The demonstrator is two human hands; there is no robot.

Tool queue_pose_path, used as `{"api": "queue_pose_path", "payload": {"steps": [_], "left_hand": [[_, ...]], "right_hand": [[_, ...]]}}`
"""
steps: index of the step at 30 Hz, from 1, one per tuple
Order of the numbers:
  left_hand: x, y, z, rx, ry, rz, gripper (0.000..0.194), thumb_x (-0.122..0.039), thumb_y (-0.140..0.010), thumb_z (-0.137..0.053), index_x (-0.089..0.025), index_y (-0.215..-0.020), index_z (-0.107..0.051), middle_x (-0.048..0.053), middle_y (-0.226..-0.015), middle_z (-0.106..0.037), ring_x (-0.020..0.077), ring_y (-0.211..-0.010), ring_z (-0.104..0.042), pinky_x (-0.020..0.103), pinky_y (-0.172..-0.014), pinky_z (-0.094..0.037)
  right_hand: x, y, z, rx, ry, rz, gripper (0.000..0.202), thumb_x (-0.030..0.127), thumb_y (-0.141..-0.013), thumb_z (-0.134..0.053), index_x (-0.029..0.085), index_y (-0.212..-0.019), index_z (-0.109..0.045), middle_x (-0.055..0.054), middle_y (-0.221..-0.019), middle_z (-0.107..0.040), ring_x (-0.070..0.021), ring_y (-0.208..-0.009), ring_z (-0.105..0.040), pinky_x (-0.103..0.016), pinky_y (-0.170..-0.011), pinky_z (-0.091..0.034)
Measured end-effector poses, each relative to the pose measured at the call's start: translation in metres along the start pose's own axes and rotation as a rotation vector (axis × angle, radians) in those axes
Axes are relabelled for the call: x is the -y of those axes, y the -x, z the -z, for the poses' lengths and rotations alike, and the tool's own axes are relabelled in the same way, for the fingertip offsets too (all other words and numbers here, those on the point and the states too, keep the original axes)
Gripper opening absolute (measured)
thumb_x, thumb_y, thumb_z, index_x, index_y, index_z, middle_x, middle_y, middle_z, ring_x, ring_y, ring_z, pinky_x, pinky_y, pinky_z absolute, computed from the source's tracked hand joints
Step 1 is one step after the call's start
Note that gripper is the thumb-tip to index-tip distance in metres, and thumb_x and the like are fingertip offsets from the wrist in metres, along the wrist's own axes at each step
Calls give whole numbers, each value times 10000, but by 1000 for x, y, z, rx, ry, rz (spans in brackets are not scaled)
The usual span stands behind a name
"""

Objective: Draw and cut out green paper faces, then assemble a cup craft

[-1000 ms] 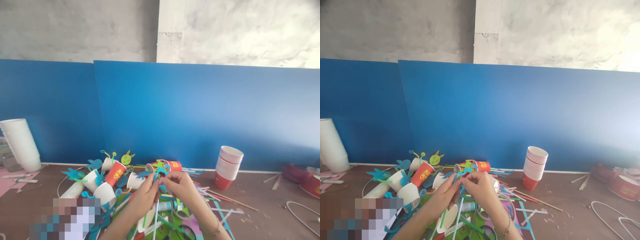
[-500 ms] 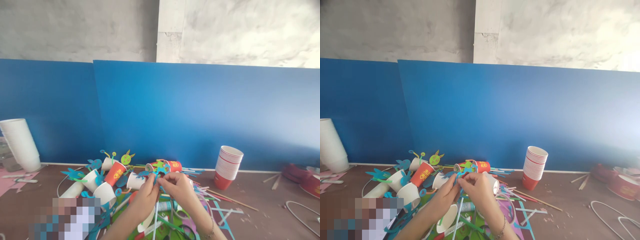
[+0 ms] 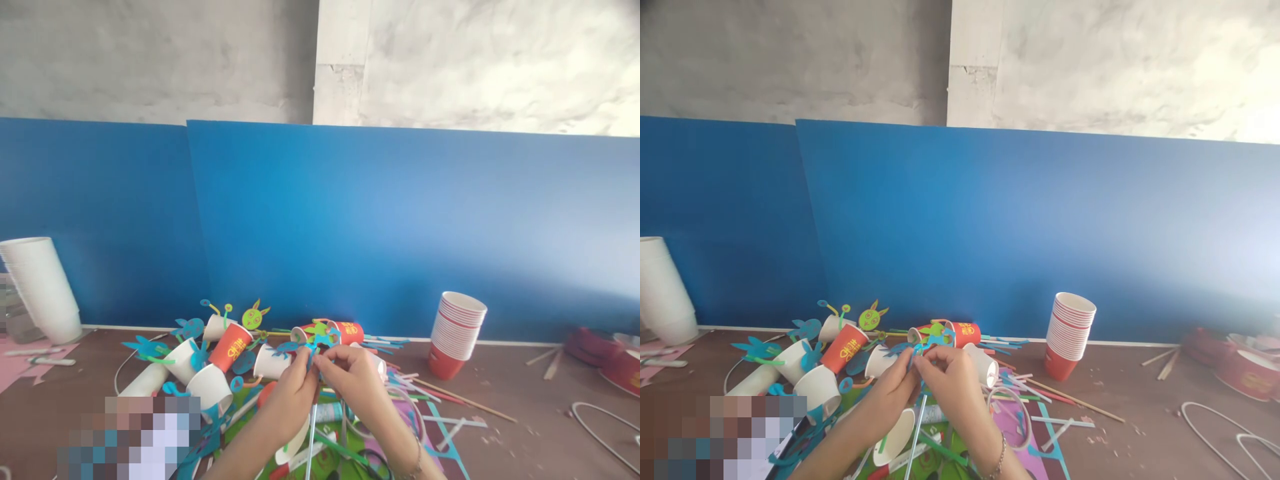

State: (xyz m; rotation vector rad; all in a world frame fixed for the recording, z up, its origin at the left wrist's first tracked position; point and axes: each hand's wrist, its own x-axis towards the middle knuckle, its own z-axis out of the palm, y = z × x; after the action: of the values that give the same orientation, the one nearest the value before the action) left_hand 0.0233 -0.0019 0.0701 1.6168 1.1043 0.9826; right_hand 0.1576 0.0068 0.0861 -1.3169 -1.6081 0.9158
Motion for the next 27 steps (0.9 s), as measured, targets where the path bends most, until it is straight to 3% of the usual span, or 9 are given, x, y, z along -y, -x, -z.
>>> {"api": "queue_pose_path", "payload": {"steps": [8,11,14,19,27], "left_hand": [[-10,5,3,-43,-101,67,64,-264,-863,-388,-216,-869,-430,-12,-676,-489,163,-628,-429,284,-603,-302],[-7,7,5,-80,-40,47,148,-259,-801,-488,-213,-942,-486,27,-745,-547,206,-732,-489,298,-661,-338],[1,6,5,-76,23,-11,101,-312,-792,-523,-230,-850,-509,35,-759,-552,219,-777,-491,299,-699,-359],[6,1,3,-68,115,-52,239,-463,-840,-468,-226,-808,-472,7,-689,-497,186,-691,-454,285,-627,-360],[-5,-4,2,-24,325,45,363,-565,-802,-483,-211,-760,-418,-68,-582,-387,96,-542,-342,211,-495,-249]], "right_hand": [[-8,0,-7,-64,97,35,325,435,-790,-536,177,-616,-628,30,-475,-481,-103,-454,-379,-223,-442,-263],[-9,0,-7,-84,106,38,347,466,-791,-540,181,-611,-621,30,-475,-488,-106,-453,-393,-223,-439,-269],[-9,0,-6,-81,114,39,355,474,-799,-538,181,-610,-603,40,-463,-447,-100,-448,-365,-223,-427,-247],[-2,3,-1,9,65,45,324,400,-837,-489,183,-606,-555,46,-467,-430,-98,-454,-373,-217,-431,-259],[9,7,11,40,86,41,243,329,-818,-492,182,-646,-581,40,-500,-448,-104,-473,-389,-221,-447,-268]]}}
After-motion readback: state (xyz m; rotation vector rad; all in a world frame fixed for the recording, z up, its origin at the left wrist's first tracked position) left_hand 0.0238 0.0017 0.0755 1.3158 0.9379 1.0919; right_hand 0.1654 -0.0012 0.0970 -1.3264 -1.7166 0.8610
